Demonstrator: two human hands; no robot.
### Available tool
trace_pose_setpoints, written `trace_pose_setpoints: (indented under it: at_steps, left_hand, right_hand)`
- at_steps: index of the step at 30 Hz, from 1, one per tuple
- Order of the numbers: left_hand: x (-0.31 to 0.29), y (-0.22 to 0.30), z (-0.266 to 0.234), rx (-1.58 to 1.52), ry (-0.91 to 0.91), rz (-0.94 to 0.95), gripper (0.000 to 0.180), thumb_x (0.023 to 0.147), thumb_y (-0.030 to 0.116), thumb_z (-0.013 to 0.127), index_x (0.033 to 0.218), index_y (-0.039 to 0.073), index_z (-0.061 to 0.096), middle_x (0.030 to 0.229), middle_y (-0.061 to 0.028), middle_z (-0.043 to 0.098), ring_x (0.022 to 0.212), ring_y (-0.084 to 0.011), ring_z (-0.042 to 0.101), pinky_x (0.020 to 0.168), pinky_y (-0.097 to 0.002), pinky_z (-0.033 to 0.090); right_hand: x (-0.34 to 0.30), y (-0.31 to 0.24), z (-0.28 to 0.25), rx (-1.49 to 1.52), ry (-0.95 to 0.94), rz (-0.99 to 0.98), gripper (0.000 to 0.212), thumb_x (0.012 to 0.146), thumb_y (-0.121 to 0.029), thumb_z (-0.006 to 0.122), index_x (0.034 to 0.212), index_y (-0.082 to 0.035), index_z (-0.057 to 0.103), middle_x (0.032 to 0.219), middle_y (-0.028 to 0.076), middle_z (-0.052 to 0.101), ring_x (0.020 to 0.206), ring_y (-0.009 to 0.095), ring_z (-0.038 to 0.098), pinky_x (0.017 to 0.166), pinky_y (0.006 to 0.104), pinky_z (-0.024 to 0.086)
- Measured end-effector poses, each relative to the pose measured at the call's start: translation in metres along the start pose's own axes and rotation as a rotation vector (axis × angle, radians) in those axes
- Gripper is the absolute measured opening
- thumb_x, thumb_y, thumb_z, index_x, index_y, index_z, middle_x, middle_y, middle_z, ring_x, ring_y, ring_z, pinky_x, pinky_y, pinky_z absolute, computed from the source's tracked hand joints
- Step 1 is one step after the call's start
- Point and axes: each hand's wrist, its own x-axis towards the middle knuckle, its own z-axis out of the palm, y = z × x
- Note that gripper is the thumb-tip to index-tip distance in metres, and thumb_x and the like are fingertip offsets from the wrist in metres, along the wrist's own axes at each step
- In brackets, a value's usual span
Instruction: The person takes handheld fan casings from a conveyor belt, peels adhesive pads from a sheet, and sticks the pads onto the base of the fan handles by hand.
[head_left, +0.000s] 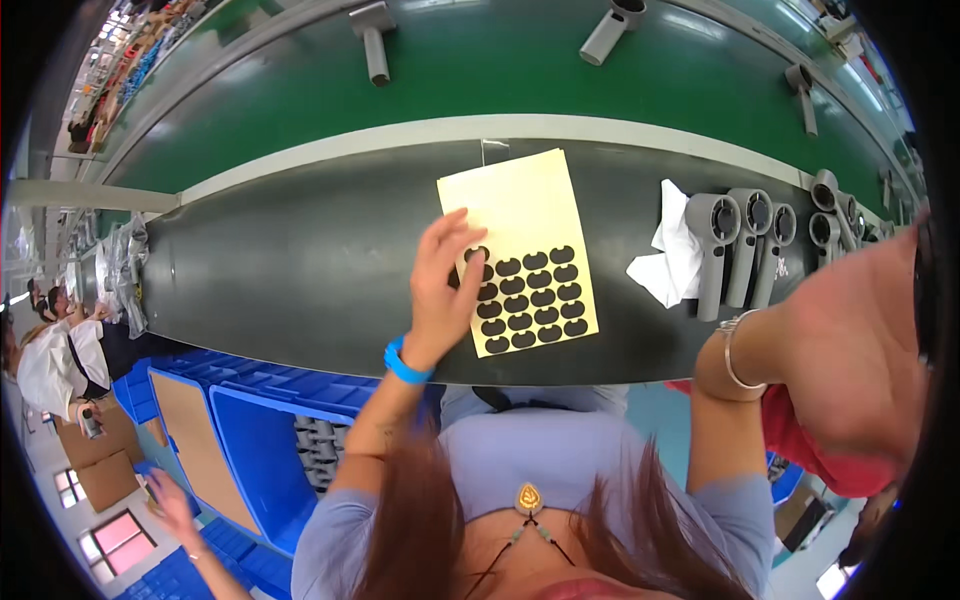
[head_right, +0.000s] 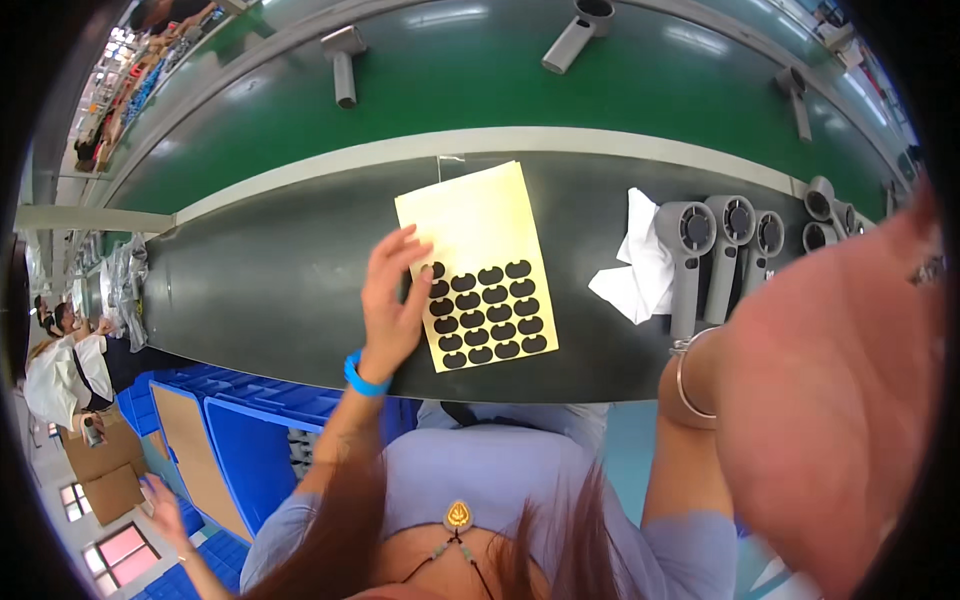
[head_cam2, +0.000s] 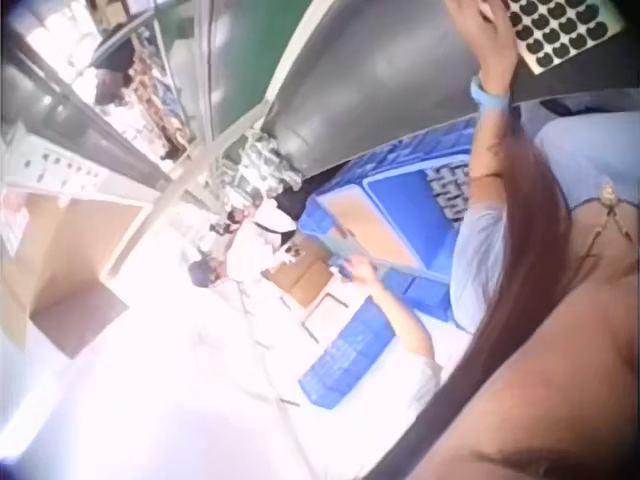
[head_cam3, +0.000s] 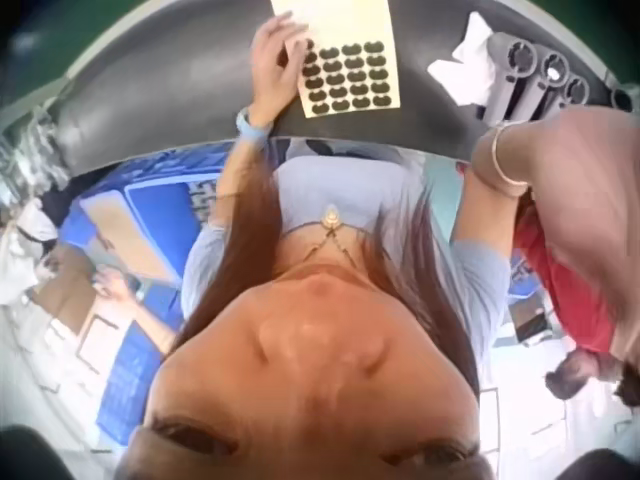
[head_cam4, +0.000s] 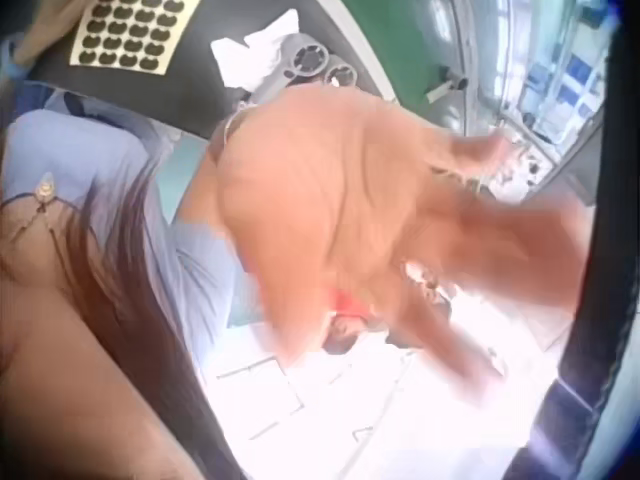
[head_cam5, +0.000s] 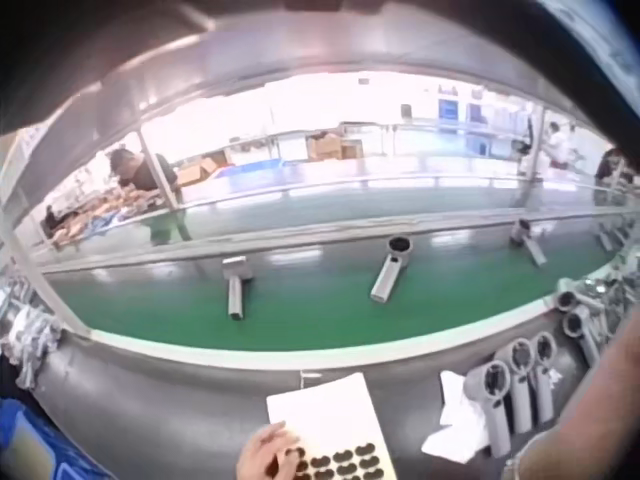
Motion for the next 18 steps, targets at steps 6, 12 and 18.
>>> trace_pose_setpoints:
  at_steps: [6, 12, 18]
  left_hand:
    - [0.145, -0.031, 0.038, 0.063, -0.114, 0.254, 0.033, 0.083, 0.014, 0.069, 0.113, 0.001, 0.061, 0.117, -0.0188, 0.059, 0.110, -0.0352, 0.057, 0.094, -0.0399, 0.046]
    - [0.258, -0.047, 0.157, 0.378, -0.062, 0.326, 0.054, 0.077, 0.034, 0.076, 0.115, 0.000, 0.058, 0.103, -0.0199, 0.060, 0.095, -0.0361, 0.059, 0.085, -0.0441, 0.049]
    - [0.291, -0.043, 0.141, 0.302, -0.005, 0.330, 0.054, 0.081, 0.021, 0.071, 0.127, 0.001, 0.051, 0.101, -0.0193, 0.062, 0.089, -0.0336, 0.063, 0.084, -0.0401, 0.049]
  right_hand:
    - [-0.070, 0.012, -0.006, -0.392, -0.014, 0.392, 0.035, 0.095, -0.015, 0.051, 0.121, 0.008, 0.045, 0.118, 0.027, 0.057, 0.100, 0.028, 0.059, 0.087, 0.0353, 0.046]
    - [-0.127, -0.006, -0.006, -0.462, -0.089, 0.816, 0.020, 0.091, 0.002, 0.053, 0.112, 0.004, 0.053, 0.113, 0.019, 0.060, 0.095, 0.019, 0.058, 0.085, 0.0293, 0.046]
    - [-0.150, -0.015, -0.005, -0.516, -0.361, 1.059, 0.014, 0.088, 0.002, 0.058, 0.102, 0.001, 0.061, 0.104, 0.010, 0.062, 0.088, 0.012, 0.057, 0.077, 0.0246, 0.046]
